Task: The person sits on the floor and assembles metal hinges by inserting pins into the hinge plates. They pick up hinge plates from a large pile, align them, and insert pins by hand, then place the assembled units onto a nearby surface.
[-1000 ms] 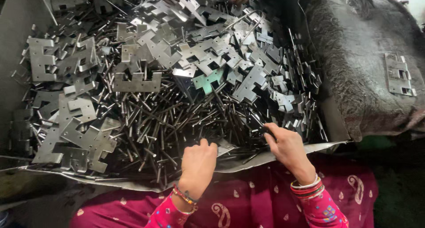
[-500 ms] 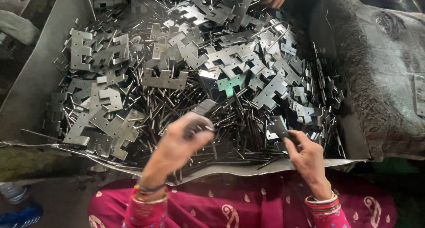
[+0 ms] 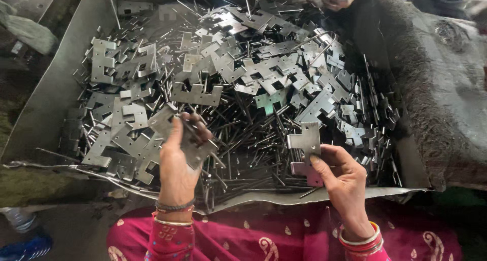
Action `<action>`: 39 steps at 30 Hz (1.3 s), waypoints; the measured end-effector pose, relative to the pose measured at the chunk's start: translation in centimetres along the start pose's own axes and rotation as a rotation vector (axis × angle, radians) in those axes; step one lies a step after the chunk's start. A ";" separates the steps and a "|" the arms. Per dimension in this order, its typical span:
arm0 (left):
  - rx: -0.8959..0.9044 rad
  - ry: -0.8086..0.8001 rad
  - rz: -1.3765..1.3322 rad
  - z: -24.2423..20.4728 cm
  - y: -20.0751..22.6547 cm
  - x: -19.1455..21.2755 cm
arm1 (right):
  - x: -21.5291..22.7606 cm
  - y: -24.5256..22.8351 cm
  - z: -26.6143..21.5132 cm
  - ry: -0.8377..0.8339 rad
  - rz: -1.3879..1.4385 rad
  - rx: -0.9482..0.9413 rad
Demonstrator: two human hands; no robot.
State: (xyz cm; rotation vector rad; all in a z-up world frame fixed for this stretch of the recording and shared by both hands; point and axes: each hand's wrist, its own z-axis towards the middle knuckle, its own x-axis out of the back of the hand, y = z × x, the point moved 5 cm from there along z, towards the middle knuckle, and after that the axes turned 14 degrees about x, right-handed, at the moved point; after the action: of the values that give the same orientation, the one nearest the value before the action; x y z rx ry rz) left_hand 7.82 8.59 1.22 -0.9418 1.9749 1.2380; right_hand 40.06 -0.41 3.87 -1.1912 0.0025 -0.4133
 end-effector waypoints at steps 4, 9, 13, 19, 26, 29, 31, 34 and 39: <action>0.073 -0.069 -0.054 0.3 -0.8 -0.3 | -0.7 -0.8 -0.3 -0.022 0.085 -0.063; 0.086 -0.316 0.343 0.0 -6.2 -3.7 | -0.8 0.0 -0.4 -0.036 0.107 -0.090; -0.144 -0.404 0.756 -1.8 -6.8 -6.3 | 0.0 1.1 -0.6 -0.001 0.068 -0.086; -0.513 -0.225 1.656 -3.2 -7.9 -6.0 | 2.4 2.6 -1.3 0.045 -0.055 -0.046; -0.679 -0.104 2.456 -1.5 -16.8 -3.4 | 3.4 4.2 -2.0 0.044 -0.084 -0.085; -0.621 -0.010 2.477 -0.7 -18.1 -2.3 | 3.3 4.9 -2.6 0.064 -0.033 -0.188; -0.599 0.023 2.519 -0.4 -18.6 -2.1 | 3.3 5.1 -2.8 0.065 -0.016 -0.217; -0.520 -0.035 2.500 -0.1 -18.5 -1.7 | 3.0 5.6 -3.0 0.055 -0.013 -0.179; -0.494 -0.154 2.478 -0.8 -17.5 -1.8 | 2.8 6.8 -3.3 0.047 0.004 -0.132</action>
State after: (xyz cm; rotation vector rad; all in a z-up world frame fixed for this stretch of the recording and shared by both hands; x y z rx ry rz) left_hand 23.13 2.88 -5.42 2.3462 1.8926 2.4657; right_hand 44.06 -2.19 -2.87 -1.3114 0.0734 -0.4432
